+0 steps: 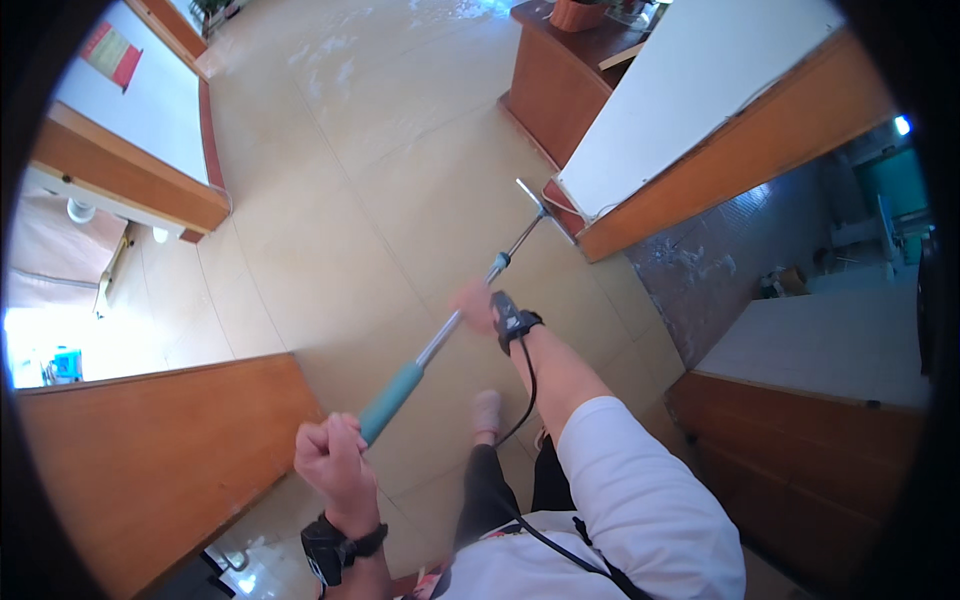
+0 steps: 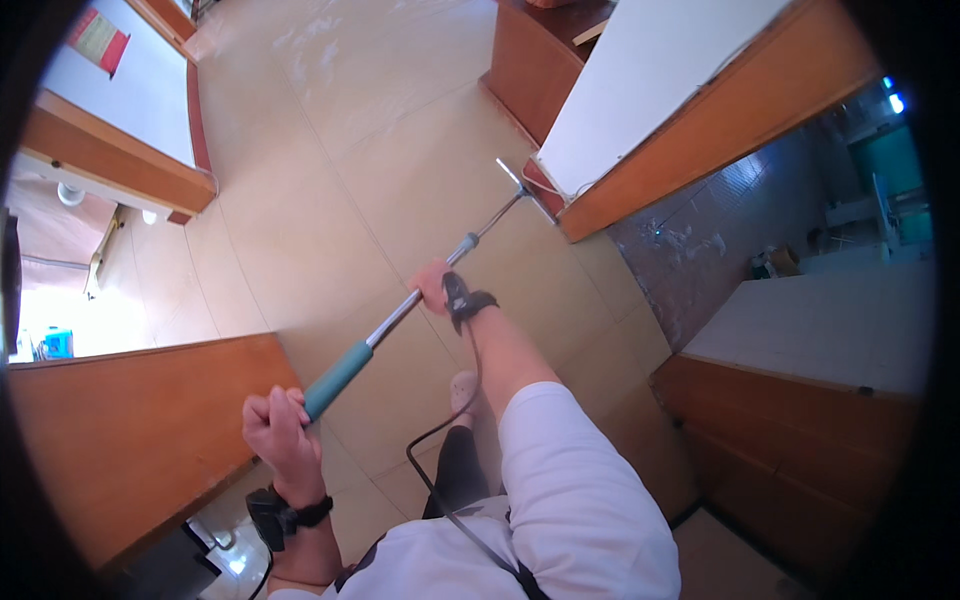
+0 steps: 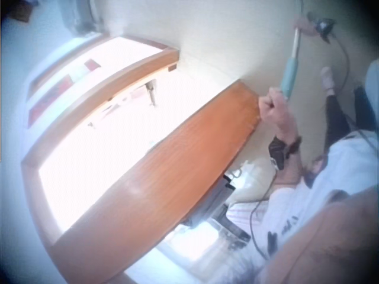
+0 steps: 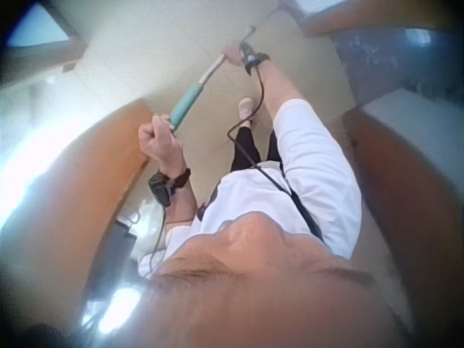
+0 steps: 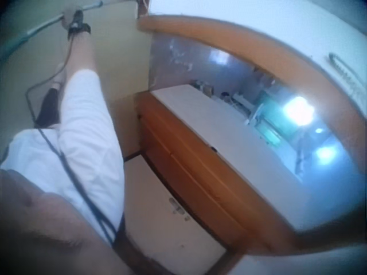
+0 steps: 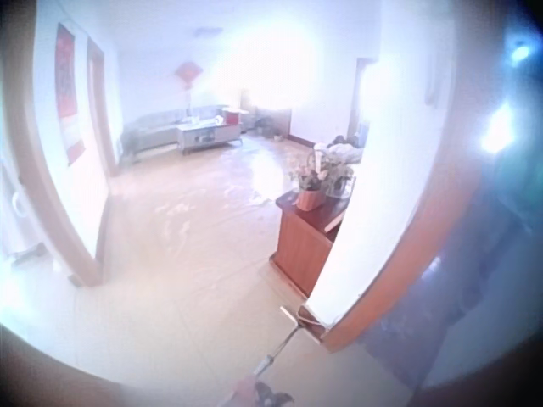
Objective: The person mops the tiled floor of a bedroom using a long-handled mop. They move the mop back and forth across the floor, covering areas near the bed, a clothes rack, and a doorway.
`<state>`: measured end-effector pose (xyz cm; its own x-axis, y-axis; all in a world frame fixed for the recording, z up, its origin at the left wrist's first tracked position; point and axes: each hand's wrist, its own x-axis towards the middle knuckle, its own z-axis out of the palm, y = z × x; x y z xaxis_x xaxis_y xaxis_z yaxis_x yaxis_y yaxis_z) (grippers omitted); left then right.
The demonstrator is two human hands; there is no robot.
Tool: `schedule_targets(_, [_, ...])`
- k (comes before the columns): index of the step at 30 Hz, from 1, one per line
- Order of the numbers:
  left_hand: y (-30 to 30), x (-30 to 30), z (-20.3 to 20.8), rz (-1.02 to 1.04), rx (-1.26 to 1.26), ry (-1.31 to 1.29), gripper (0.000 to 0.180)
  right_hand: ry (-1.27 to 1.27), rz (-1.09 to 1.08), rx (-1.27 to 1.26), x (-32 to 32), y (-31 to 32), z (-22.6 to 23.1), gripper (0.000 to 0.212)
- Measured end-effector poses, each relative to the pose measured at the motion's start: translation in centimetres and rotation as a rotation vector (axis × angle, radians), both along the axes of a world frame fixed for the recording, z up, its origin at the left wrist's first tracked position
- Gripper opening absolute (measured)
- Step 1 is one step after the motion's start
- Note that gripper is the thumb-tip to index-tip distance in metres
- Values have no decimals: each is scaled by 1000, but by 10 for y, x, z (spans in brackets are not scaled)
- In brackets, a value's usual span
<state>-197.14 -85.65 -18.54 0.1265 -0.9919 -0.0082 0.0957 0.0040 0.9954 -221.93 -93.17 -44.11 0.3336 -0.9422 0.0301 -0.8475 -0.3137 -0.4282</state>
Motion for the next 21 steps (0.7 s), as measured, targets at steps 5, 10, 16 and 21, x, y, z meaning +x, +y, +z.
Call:
schedule_targets(5, [0,31,11,63,0,-81,33,14,-49,136,47,2,14,5])
schedule_targets(10, [55,88,75,171,-11,-120,33,-321,76,119,120,60,64,7])
schedule_targets(16, [124,138,155,201,-187,-321,27,-636,258,157,193,104,132,15])
schedule_targets(21, [173,145,179,13,-402,-562,29,-478,667,366,223,67,163,10])
